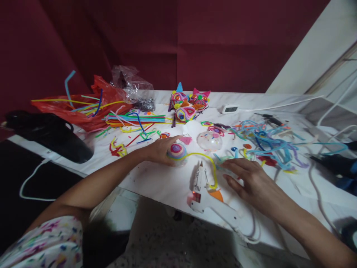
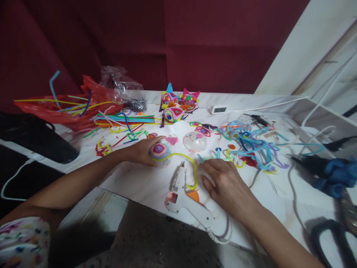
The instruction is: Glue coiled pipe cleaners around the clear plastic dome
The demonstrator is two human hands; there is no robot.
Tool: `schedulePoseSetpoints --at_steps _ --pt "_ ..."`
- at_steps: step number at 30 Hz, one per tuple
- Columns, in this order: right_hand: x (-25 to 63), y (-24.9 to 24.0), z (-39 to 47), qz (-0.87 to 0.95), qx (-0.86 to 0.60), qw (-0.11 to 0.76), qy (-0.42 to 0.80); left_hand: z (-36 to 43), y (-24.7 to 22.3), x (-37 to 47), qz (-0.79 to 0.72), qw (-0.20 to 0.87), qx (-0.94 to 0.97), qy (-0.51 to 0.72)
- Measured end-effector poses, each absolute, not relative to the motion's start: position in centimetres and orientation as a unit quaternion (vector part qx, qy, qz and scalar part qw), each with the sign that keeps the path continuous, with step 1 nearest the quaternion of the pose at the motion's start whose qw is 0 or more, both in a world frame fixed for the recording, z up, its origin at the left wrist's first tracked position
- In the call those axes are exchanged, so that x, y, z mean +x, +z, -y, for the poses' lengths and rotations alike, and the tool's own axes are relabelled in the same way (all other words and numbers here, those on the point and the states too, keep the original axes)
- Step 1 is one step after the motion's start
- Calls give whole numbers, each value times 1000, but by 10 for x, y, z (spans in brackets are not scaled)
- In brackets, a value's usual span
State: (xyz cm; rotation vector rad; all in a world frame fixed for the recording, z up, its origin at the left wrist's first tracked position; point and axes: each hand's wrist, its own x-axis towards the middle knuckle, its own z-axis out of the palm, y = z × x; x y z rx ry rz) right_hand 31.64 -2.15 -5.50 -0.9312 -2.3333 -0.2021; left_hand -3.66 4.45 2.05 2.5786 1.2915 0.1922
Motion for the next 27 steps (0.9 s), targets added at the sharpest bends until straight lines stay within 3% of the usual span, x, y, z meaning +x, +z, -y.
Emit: schedulePoseSetpoints --at_steps 6,14,20,27 --pt "300 -62 17 868 -397 297 10 -57 24 -45 -410 155 898 41" --pt "280 -70 13 863 -414 290 27 -70 31 -48 -369 180 912 -7" --pt "283 -66 5 867 -407 279 63 -46 31 -65 -406 180 892 84" --pt "281 -55 0 863 -409 268 127 -18 18 -42 -463 110 854 210"
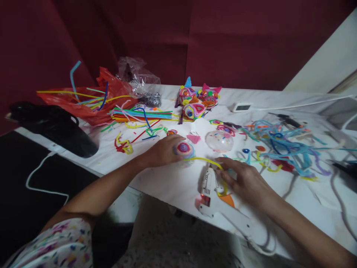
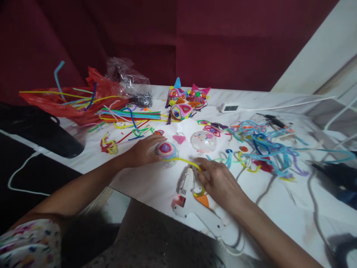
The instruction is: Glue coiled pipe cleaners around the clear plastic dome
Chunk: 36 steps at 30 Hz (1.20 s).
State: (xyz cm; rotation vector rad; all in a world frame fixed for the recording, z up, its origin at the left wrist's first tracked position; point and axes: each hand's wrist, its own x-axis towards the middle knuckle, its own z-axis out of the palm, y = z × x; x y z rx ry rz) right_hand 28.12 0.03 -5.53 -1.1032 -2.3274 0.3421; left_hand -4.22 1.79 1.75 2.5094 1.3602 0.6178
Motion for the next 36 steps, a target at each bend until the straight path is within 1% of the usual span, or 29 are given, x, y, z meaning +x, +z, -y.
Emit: schedulePoseSetpoints --at_steps 8,10,14,16,21,25,30,33,36 --pt "281 -52 -4 868 -410 253 122 -17 4 -26 -472 58 856 204" --pt "282 -51 -2 873 -402 262 86 -18 3 -25 -468 48 857 212" --pt "283 -41 18 867 -383 316 -34 -19 1 -23 -469 37 853 225" --pt "282 -33 36 869 -374 320 -58 -19 0 -21 -472 35 850 233" --pt "282 -26 86 893 -353 277 -43 -19 1 -19 -474 44 844 245" --pt "289 -45 114 913 -334 216 -91 -21 4 -23 -468 60 848 243" --pt "296 -68 127 915 -350 152 -133 -25 5 -29 -446 68 860 238" --pt "295 -70 126 909 -359 158 -141 -28 7 -31 -440 73 865 229" --pt "291 -65 122 913 -345 179 -125 -32 10 -35 -428 87 874 212"
